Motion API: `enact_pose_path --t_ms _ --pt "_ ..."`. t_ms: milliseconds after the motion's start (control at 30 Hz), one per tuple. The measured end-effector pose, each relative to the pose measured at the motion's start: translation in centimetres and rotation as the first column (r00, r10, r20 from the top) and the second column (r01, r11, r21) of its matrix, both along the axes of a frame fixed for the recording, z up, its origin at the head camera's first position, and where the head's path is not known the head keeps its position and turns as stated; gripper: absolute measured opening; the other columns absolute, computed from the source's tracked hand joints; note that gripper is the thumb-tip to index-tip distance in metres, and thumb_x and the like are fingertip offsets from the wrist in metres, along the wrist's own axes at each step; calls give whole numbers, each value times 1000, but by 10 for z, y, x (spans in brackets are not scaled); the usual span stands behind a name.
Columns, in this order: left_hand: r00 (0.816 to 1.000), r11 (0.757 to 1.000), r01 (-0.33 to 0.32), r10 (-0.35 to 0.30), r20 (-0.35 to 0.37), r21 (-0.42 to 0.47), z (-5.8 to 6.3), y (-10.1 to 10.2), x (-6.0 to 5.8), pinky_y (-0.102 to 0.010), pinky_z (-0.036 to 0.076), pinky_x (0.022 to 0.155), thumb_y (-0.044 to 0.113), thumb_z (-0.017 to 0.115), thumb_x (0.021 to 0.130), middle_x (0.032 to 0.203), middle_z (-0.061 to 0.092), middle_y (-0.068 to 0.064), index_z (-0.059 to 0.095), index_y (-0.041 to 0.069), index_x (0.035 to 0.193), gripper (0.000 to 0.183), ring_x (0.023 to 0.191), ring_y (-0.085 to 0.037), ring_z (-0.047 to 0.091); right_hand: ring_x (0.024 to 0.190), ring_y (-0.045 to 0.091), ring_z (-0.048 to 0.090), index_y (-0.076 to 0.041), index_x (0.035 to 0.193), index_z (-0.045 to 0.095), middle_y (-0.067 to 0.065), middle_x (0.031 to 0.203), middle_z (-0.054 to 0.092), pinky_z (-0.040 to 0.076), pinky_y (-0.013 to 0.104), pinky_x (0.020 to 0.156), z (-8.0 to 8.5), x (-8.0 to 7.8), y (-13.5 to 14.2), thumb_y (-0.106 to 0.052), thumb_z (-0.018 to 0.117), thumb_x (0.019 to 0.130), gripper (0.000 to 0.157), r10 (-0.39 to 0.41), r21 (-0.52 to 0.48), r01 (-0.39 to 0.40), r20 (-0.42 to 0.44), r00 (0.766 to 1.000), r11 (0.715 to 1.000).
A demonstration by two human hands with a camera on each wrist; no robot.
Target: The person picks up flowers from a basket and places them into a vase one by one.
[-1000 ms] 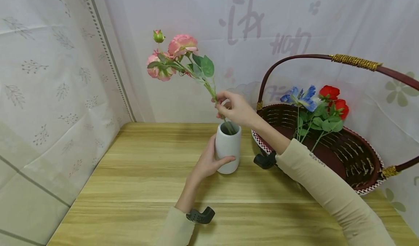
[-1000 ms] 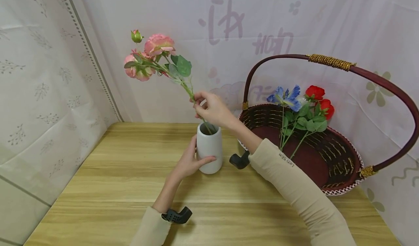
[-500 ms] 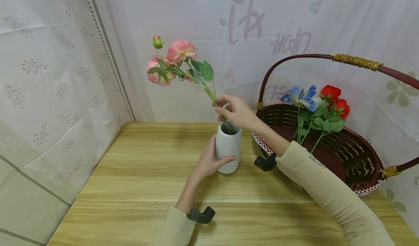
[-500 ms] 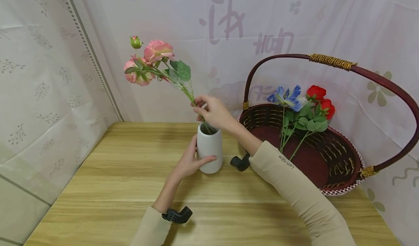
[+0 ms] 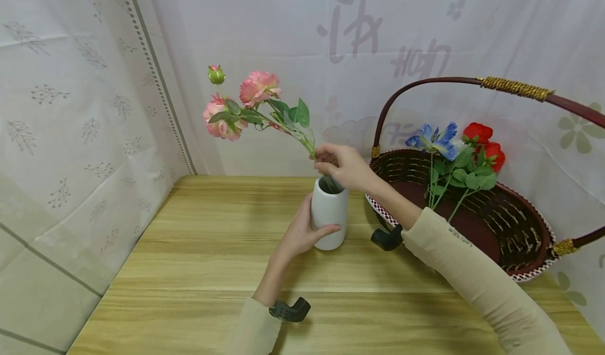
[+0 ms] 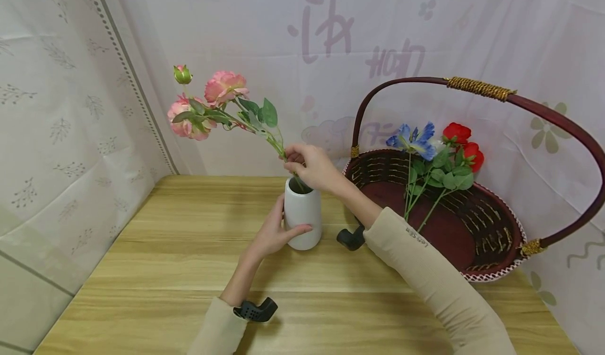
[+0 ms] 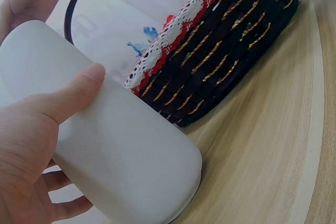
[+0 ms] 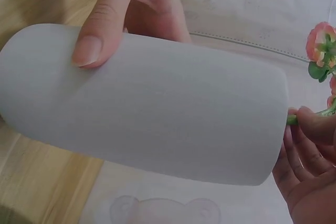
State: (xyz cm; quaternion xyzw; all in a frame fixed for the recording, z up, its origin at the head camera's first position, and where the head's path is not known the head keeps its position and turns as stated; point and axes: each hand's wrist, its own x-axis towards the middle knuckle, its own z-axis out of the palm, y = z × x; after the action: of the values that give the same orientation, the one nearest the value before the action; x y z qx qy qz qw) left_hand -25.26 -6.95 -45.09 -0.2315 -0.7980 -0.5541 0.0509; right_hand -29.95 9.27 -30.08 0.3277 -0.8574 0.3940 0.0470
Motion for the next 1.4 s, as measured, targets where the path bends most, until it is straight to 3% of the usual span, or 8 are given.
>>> enact_pose_path --t_ms 67,100,267,767,1233,1400 --pt "1000 1000 -2 2 -4 9 0 0 0 -52 45 100 15 86 82 143 45 -16 24 10 157 98 123 -33 52 97 22 66 -2 120 65 10 106 70 54 39 86 -2 0 1 -8 65 99 21 -3 1 3 -4 1000 1000" --pt "1000 1000 -6 6 -4 9 -5 0 -3 -52 44 100 17 87 81 144 44 -15 24 12 158 99 124 -32 52 97 22 66 -2 120 65 9 105 70 54 40 86 -2 0 2 -8 66 99 22 -7 3 7 -6 1000 1000" --pt "1000 1000 -7 7 -3 1 -7 -2 -3 -50 45 100 25 87 82 142 46 -9 26 18 157 97 123 -26 52 95 22 66 -4 115 66 8 104 70 54 40 85 -4 1 4 -9 69 97 19 -18 14 18 -8 1000 1000" --pt "1000 1000 -18 18 -1 -18 -8 -3 -2 -46 47 99 33 85 83 139 48 -7 28 15 154 93 120 -22 54 94 20 66 -6 112 70 6 102 71 52 40 85 -8 0 7 -14 69 98 17 -15 41 15 -2 1000 999" --pt "1000 1000 -4 4 -9 -3 -8 -1 -5 -45 47 97 27 86 83 137 49 -8 29 14 154 91 118 -22 54 92 17 68 -6 113 73 3 99 74 52 38 83 -11 -1 0 -14 72 95 20 1 58 2 -51 999 998" --pt "1000 1000 6 -5 -17 29 -7 -1 -7 -50 47 97 22 86 83 138 49 -11 32 15 153 90 118 -27 54 91 17 67 -6 110 74 3 98 74 52 36 82 -10 -1 0 -14 72 95 18 -2 51 4 -47 999 999"
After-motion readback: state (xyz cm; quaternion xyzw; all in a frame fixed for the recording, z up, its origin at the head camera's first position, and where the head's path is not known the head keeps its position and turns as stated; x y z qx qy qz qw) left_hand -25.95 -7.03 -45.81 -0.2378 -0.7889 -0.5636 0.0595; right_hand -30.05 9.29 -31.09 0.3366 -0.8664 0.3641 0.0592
